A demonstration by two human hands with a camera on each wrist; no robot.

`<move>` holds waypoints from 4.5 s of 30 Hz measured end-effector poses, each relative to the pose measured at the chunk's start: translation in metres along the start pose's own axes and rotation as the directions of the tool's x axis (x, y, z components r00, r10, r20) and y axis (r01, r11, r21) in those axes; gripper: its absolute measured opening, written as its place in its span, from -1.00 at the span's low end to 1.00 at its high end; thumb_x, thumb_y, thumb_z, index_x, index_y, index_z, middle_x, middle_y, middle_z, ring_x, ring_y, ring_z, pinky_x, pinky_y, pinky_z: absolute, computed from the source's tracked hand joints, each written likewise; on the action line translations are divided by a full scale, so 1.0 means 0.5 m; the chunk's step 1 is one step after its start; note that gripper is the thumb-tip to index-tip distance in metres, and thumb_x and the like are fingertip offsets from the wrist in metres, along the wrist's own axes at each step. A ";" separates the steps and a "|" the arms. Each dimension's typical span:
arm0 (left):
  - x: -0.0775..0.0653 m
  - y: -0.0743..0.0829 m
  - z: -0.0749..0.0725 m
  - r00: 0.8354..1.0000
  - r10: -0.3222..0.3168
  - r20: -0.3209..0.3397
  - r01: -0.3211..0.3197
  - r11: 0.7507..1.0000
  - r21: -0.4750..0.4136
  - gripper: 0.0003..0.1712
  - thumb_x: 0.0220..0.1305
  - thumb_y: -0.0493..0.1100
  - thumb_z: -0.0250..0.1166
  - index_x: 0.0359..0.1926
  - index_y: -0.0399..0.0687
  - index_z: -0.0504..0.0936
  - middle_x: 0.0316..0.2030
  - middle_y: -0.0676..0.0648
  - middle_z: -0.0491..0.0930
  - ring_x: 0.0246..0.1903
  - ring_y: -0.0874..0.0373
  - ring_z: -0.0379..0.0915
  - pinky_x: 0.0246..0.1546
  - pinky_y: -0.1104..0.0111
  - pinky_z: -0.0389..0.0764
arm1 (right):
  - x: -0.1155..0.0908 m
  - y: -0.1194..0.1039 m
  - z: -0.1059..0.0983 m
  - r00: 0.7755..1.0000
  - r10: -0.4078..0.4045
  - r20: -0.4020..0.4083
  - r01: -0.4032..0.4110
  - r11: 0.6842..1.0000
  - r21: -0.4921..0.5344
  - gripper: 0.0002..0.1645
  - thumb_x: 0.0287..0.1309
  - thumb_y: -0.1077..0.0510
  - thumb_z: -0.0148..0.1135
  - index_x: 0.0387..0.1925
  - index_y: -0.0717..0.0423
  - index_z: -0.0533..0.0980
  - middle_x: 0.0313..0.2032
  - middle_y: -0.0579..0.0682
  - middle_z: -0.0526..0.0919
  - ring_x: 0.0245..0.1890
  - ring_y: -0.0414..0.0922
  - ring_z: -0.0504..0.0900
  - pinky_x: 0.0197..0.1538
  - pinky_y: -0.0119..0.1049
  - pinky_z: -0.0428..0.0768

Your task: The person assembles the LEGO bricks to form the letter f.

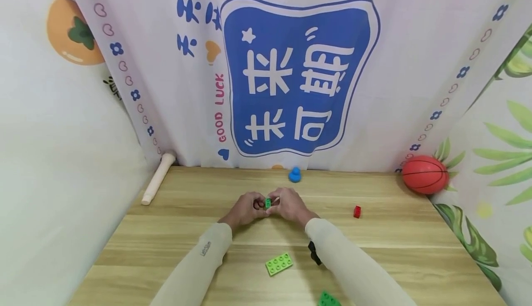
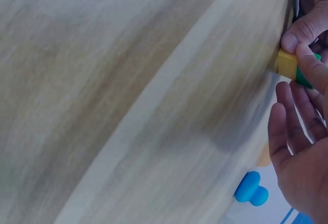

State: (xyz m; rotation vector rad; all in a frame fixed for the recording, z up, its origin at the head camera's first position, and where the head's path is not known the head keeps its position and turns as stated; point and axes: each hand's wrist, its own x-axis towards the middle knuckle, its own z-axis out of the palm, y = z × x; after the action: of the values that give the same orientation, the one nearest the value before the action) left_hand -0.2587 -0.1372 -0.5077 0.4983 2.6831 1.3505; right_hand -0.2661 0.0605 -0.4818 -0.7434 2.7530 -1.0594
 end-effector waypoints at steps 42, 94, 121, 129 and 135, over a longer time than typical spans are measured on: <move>-0.010 0.003 0.003 1.000 0.002 0.022 -0.002 1.000 -0.008 -0.74 0.19 -0.25 0.63 -0.16 -0.21 0.73 -0.26 -0.07 0.63 -0.28 0.19 0.45 -0.25 0.48 0.50 | -0.212 -0.051 -0.014 0.863 -0.153 0.481 0.252 0.956 -0.148 -0.60 0.20 0.03 0.62 0.05 -0.21 0.68 -0.03 -0.35 0.63 -0.08 -0.49 0.51 0.14 -0.44 0.60; -0.016 0.008 0.003 1.000 -0.006 0.021 0.004 0.999 0.053 -0.75 0.23 -0.19 0.62 -0.24 -0.15 0.69 -0.31 -0.02 0.54 -0.30 0.19 0.39 -0.26 0.44 0.43 | -0.030 -0.028 -0.044 0.994 -0.103 0.040 0.108 0.981 -0.160 -0.61 0.25 0.21 0.53 0.12 0.10 0.75 0.03 0.06 0.80 0.07 -0.02 0.70 0.23 0.02 0.67; -0.018 0.008 0.005 1.000 -0.018 -0.001 0.019 0.999 0.029 -0.76 0.20 -0.23 0.63 -0.26 -0.17 0.70 -0.34 -0.05 0.56 -0.32 0.20 0.41 -0.28 0.44 0.45 | -0.012 -0.044 -0.051 0.985 -0.126 0.117 0.156 0.941 -0.302 -0.61 0.24 0.22 0.55 0.11 0.14 0.77 -0.02 0.05 0.82 -0.04 -0.09 0.68 0.03 -0.14 0.66; -0.012 0.013 0.003 1.000 -0.021 -0.008 0.022 0.999 0.031 -0.77 0.21 -0.23 0.63 -0.24 -0.17 0.71 -0.32 -0.06 0.58 -0.30 0.18 0.42 -0.26 0.41 0.47 | -0.012 -0.041 -0.055 0.990 -0.104 0.093 0.124 0.963 -0.238 -0.59 0.22 0.24 0.56 0.11 0.18 0.75 0.00 0.10 0.82 0.02 -0.03 0.70 0.15 -0.01 0.68; -0.015 0.011 0.006 1.000 -0.027 -0.016 0.028 0.999 0.046 -0.76 0.21 -0.21 0.63 -0.23 -0.16 0.72 -0.31 -0.05 0.58 -0.30 0.19 0.42 -0.26 0.43 0.47 | -0.012 -0.038 -0.052 0.991 -0.104 0.086 0.121 0.965 -0.231 -0.59 0.21 0.24 0.56 0.11 0.18 0.75 0.01 0.11 0.82 0.04 0.00 0.72 0.17 0.01 0.69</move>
State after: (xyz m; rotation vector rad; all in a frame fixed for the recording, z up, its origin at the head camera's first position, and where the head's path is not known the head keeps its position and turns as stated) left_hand -0.2497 -0.1345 -0.5056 0.4556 2.7288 1.2935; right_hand -0.2599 0.0670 -0.4504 -0.9589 2.8327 -0.7114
